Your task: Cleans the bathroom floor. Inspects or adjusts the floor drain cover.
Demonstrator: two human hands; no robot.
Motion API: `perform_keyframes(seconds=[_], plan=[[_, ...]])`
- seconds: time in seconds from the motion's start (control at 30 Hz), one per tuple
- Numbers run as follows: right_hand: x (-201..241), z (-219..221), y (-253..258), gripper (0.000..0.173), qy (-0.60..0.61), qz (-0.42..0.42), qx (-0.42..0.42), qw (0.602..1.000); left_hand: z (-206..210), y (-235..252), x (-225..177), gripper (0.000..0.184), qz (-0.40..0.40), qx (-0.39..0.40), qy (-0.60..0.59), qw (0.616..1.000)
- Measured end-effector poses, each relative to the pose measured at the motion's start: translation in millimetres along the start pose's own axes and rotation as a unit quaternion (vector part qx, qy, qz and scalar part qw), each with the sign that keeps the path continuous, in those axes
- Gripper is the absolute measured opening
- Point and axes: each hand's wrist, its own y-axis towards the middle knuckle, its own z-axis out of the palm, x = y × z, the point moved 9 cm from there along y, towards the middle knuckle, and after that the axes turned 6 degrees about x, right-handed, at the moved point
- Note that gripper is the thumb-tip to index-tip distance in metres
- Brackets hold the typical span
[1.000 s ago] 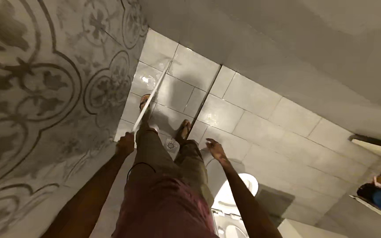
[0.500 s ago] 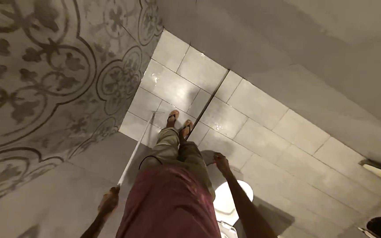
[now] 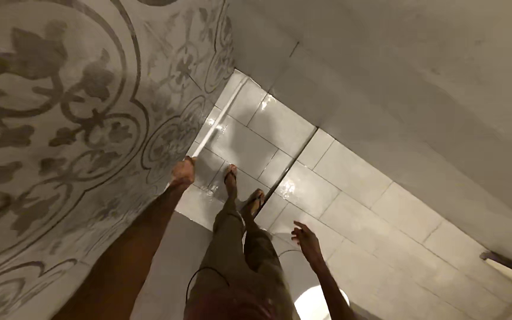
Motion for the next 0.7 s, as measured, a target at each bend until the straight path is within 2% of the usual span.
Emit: perform_keyframes(seconds=[0.07, 0.1, 0.13, 0.17, 0.2, 0.23, 0.27, 0.43, 0.53, 0.6, 0.7], plan=[[-26.7, 2.7, -0.3, 0.037, 0.007, 0.054, -0.012, 0.998, -2.7, 26.6, 26.8, 0.054, 0.008, 0.005, 0.018, 1.000], [-40.1, 11.9, 1.5, 0.037, 0.014, 0.080, -0.010, 0.997, 2.2, 56.3, 55.6, 0.057, 0.032, -0.043, 0.064, 0.996], [-52.2, 22.1, 0.5, 0.036, 0.013, 0.104, 0.002, 0.994, 11.3, 89.5, 89.6, 0.055, 0.081, -0.234, 0.096, 0.964], [-60.5, 31.7, -4.8, 0.036, 0.000, 0.125, 0.026, 0.992, 30.6, 110.1, 125.5, 0.049, 0.069, -0.192, 0.121, 0.971], [-59.1, 39.4, -6.5, 0.036, -0.018, 0.130, 0.049, 0.990, 48.0, 113.3, 154.2, 0.043, 0.044, -0.109, 0.140, 0.983], [-48.8, 45.2, -3.1, 0.036, -0.034, 0.115, 0.061, 0.991, 59.6, 108.7, 174.2, 0.045, 0.023, -0.049, 0.159, 0.986], [-35.6, 50.9, -1.8, 0.037, -0.048, 0.095, 0.071, 0.992, 69.6, 98.6, 196.7, 0.049, 0.000, -0.024, 0.171, 0.985], [33.3, 65.9, 9.6, 0.038, -0.088, -0.017, 0.089, 0.992, 129.6, 36.0, 318.1, 0.056, -0.084, -0.019, 0.100, 0.991], [52.3, 60.8, 18.6, 0.037, -0.081, -0.046, 0.078, 0.993, 179.3, 1.9, 371.4, 0.049, -0.113, 0.009, 0.068, 0.991], [49.5, 56.0, 19.1, 0.036, -0.066, -0.054, 0.074, 0.994, 213.9, -24.0, 399.8, 0.048, -0.149, 0.031, 0.050, 0.987], [21.7, 44.9, 16.1, 0.035, -0.079, -0.053, 0.072, 0.993, 267.6, -49.0, 442.0, 0.052, -0.179, 0.020, 0.011, 0.984]])
